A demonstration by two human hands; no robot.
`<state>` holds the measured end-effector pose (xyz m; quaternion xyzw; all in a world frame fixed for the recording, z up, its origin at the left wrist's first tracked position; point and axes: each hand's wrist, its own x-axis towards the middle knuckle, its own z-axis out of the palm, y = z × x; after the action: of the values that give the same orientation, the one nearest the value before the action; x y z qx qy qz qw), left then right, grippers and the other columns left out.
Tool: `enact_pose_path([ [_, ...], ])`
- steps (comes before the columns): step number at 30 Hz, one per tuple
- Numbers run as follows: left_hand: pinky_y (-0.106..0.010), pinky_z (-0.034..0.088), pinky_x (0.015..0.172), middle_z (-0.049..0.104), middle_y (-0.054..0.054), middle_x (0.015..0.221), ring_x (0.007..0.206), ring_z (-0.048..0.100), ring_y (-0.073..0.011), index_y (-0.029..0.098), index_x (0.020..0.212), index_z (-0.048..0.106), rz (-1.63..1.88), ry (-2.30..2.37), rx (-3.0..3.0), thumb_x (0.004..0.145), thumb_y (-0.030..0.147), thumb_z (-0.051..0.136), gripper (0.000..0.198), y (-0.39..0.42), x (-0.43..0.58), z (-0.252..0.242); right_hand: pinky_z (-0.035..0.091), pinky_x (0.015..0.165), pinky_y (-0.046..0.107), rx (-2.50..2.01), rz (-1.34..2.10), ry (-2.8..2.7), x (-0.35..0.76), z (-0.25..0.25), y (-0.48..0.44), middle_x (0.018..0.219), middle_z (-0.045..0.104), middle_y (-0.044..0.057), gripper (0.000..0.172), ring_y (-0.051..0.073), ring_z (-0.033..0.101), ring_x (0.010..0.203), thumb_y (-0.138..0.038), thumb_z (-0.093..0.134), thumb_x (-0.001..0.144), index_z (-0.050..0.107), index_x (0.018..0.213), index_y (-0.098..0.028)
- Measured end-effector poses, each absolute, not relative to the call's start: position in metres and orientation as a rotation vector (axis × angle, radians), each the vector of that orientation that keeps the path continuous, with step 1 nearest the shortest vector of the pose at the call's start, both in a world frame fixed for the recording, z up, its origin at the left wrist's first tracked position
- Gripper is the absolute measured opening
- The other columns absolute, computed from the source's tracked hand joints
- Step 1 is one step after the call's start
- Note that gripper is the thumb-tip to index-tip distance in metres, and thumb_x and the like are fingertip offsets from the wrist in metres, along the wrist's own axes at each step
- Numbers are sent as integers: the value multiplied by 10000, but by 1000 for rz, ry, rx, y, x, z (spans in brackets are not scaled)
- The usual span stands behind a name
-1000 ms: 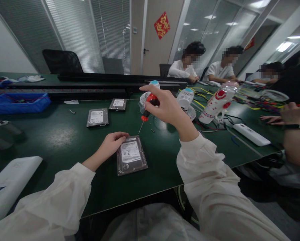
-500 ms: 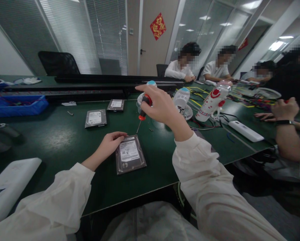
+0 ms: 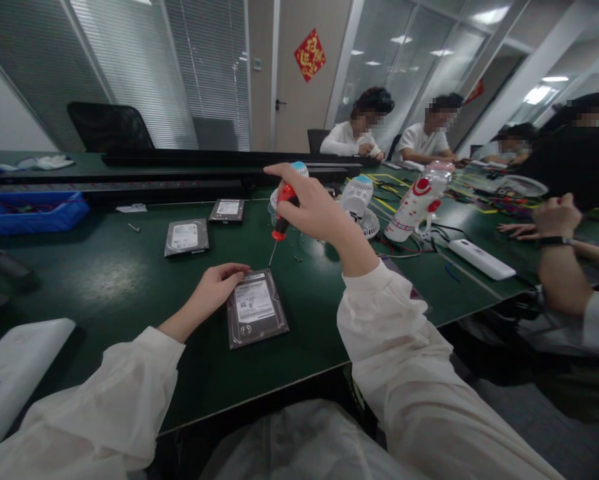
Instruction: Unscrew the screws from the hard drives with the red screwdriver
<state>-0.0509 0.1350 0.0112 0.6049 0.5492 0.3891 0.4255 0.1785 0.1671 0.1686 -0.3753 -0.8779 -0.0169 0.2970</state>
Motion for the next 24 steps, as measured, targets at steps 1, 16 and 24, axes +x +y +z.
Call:
enact_pose_path([
  [1, -394, 572, 890, 805, -82, 1081, 1029, 724, -289, 189, 1050, 803, 971, 1374, 1513, 792, 378, 652, 354, 135, -50, 12, 456, 893, 344, -962, -32, -2337, 179, 168, 168, 1351, 668, 122, 607, 226, 650, 1014, -210, 438, 915, 413, 1515, -120],
  [16, -399, 582, 874, 800, -90, 1097, 1029, 727, -292, 191, 1084, 799, 962, 1366, 1550, 820, 399, 643, 370, 138, -54, 5, 440, 877, 337, -921, 11, -2346, 185, 169, 171, 1243, 684, 130, 578, 217, 622, 991, -248, 486, 902, 459, 1462, -105],
  [24, -396, 578, 896, 798, -79, 1115, 1064, 718, -291, 204, 1084, 800, 961, 1373, 1564, 829, 390, 641, 353, 137, -55, 7, 413, 805, 368, -1302, -188, -2240, 185, 178, 160, 841, 686, 62, 471, 234, 606, 807, -556, 490, 962, 702, 1193, -204],
])
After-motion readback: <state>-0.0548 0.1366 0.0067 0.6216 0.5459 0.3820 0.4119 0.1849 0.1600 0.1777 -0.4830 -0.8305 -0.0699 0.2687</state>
